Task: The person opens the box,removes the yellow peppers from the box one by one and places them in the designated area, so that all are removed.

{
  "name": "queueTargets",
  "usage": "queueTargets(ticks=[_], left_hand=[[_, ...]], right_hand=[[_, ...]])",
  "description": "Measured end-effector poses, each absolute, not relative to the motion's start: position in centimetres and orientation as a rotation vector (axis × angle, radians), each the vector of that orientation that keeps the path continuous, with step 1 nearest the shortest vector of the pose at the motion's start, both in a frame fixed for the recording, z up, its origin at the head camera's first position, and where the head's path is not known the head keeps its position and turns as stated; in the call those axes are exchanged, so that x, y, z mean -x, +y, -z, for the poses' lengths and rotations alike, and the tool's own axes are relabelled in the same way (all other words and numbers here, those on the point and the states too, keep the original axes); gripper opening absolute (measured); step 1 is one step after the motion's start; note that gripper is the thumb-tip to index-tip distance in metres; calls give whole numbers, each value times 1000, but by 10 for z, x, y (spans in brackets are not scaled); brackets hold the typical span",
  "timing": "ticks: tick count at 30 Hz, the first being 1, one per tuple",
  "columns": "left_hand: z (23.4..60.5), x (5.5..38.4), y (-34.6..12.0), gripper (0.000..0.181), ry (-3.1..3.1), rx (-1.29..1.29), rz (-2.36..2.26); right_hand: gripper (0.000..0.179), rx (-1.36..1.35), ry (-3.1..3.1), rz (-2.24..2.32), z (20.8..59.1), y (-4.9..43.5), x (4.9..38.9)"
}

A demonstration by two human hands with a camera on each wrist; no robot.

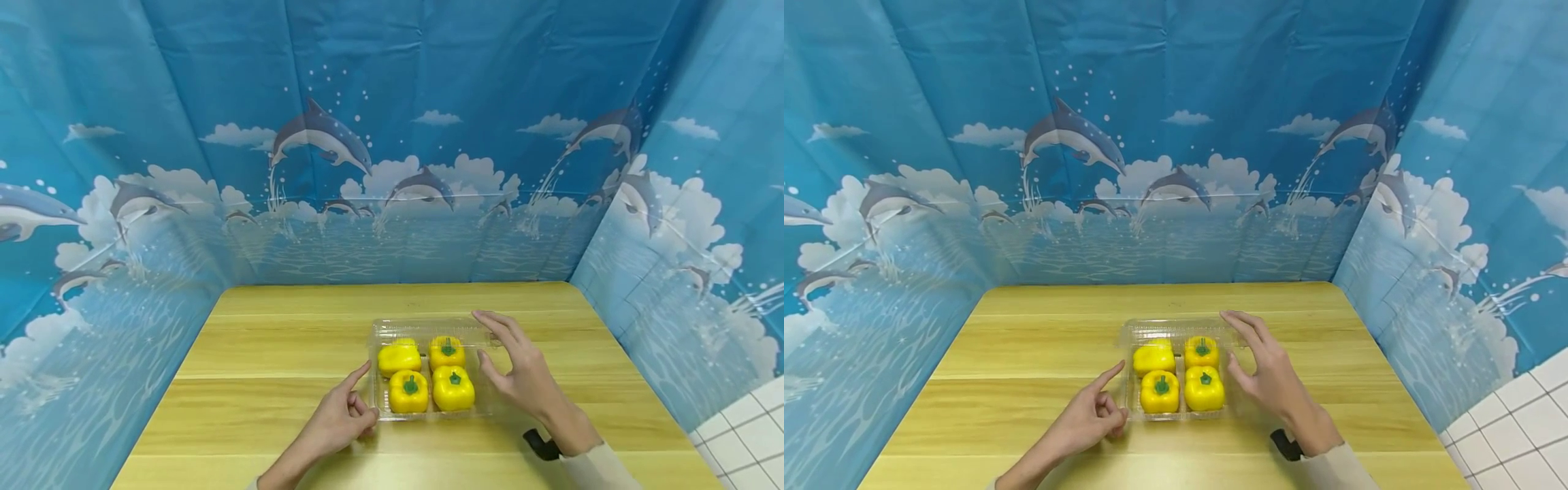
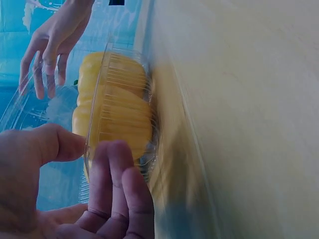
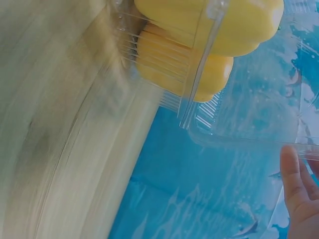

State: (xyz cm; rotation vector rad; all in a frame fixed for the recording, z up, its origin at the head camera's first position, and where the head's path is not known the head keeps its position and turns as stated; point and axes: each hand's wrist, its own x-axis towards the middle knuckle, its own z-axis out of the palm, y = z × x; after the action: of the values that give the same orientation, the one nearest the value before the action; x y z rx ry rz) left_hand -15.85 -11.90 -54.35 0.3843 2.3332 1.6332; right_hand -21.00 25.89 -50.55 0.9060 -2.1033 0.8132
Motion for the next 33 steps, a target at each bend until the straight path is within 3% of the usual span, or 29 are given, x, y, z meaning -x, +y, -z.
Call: queueTargets(ticks=[8, 17, 28, 33], left_hand=[[540, 157, -117, 98, 2499, -435, -1515], [540, 166, -105, 105, 2694, -509, -1329], [541, 174, -105, 119, 2686, -571, -1228], [540, 176, -108, 119, 2684, -569, -1198]], right_hand=[[87, -805, -2202, -1061, 505, 258, 212], [82, -688, -2332, -1162, 503, 248, 222], [105, -586, -2591, -1270, 511, 244, 237], [107, -569, -2677, -1298, 512, 244, 243]])
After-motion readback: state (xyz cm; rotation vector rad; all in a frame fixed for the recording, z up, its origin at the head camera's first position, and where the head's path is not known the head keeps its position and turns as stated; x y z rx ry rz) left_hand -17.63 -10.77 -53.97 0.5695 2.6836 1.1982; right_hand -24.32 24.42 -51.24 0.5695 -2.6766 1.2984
